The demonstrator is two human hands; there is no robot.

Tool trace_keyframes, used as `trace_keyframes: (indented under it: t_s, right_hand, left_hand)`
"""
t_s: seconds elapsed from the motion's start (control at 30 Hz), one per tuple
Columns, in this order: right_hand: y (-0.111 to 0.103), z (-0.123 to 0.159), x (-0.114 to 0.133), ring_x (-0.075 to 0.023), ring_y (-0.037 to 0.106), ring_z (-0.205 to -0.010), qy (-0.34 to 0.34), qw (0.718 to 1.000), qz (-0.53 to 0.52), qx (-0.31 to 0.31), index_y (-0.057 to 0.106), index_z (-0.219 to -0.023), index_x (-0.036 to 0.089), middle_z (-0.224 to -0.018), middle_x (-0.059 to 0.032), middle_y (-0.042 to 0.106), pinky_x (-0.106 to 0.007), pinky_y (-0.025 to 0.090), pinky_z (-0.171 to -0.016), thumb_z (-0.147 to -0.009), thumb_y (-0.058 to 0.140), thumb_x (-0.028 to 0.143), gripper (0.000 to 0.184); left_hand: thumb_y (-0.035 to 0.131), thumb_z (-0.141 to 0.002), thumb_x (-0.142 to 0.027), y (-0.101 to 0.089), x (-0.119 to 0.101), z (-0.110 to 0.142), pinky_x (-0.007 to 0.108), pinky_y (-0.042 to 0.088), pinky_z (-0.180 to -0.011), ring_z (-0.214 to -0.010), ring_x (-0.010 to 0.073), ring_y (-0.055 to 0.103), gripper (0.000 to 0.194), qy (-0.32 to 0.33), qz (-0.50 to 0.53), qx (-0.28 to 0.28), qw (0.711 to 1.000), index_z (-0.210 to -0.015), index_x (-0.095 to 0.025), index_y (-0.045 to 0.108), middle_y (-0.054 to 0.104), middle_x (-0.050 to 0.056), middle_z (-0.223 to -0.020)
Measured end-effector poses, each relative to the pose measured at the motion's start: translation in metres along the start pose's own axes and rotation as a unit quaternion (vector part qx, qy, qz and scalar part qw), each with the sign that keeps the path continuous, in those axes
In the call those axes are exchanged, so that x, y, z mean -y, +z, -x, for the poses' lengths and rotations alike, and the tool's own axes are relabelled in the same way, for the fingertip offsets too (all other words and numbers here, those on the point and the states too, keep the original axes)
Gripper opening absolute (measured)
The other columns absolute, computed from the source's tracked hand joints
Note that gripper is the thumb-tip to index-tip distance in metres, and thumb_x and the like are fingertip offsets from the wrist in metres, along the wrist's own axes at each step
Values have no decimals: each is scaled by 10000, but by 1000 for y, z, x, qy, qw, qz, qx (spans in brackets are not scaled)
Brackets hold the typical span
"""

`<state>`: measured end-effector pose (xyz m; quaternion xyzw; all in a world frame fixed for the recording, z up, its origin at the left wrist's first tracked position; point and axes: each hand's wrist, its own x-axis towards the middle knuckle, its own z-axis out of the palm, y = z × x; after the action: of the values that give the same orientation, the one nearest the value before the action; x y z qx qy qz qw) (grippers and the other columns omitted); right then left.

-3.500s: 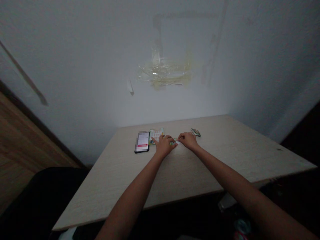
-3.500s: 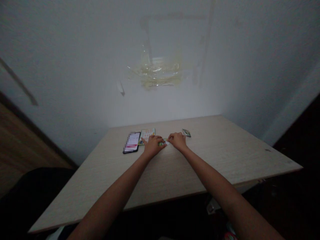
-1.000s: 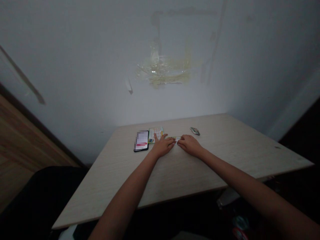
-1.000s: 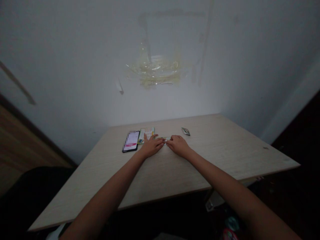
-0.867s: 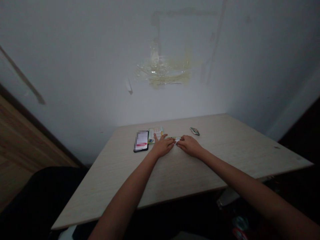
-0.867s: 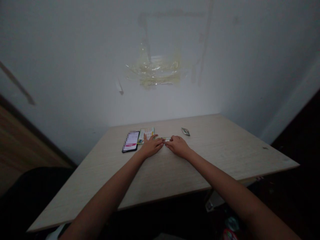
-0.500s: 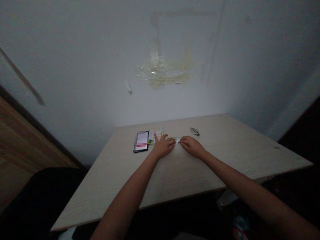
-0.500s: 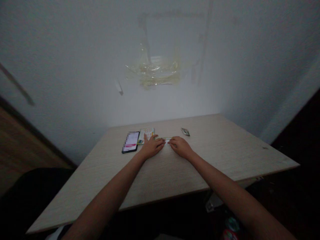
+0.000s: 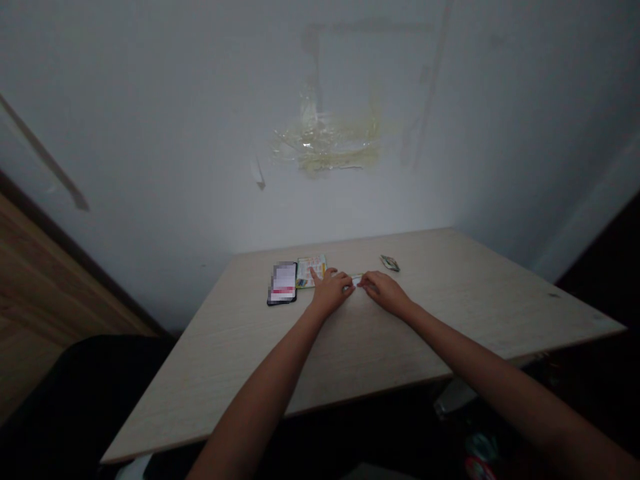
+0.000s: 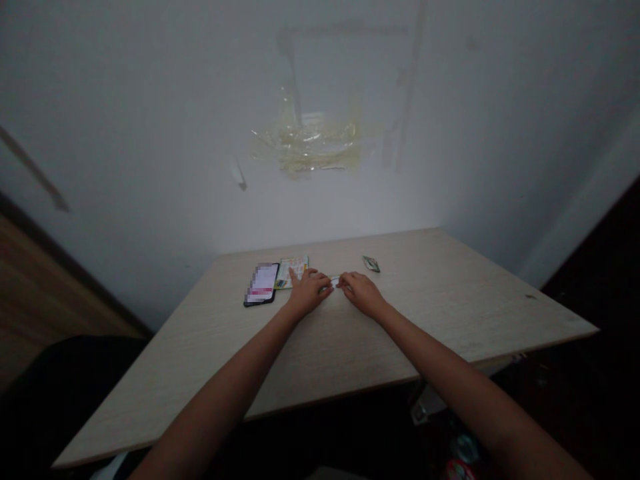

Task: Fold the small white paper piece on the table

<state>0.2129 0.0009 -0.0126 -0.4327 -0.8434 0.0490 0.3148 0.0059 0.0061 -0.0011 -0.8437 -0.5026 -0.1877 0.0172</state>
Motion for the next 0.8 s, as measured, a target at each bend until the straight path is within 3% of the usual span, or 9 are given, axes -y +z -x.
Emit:
trace_keyframes:
  t_s: [0.17, 0.53, 0.8]
  right_hand:
    - [-1, -4, 5, -209, 611, -1022, 18, 997, 73, 4, 668, -1019, 196, -1014, -82, 682, -325, 447, -928, -948, 543, 176, 145]
    - [-4, -5, 13, -204, 599, -1032, 30, 994, 102, 29, 657, -1051, 196, -1056, -79, 673, -308, 420, -923, -954, 546, 194, 148]
    - [-2, -6, 18, -235, 564, -1098, 63, 980, 189, 4, 655, -1069, 215, -1081, -109, 661, -339, 369, -944, -969, 530, 252, 164]
  left_hand:
    - [583, -926, -447, 2, 0, -2, 818, -125, -1038, -1342, 329, 392, 169, -20, 15, 5, 1000, -995, -358, 709, 689, -27, -1234]
    - [597, -914, -465, 3, 2, 1, 811, -136, -1038, -1323, 317, 422, 164, -24, 26, -12, 999, -969, -365, 715, 695, -52, -1247]
    - [595, -908, -486, 2, 2, 1, 822, -97, -1044, -1357, 329, 392, 167, -40, 31, 2, 999, -958, -386, 719, 662, -77, -1312]
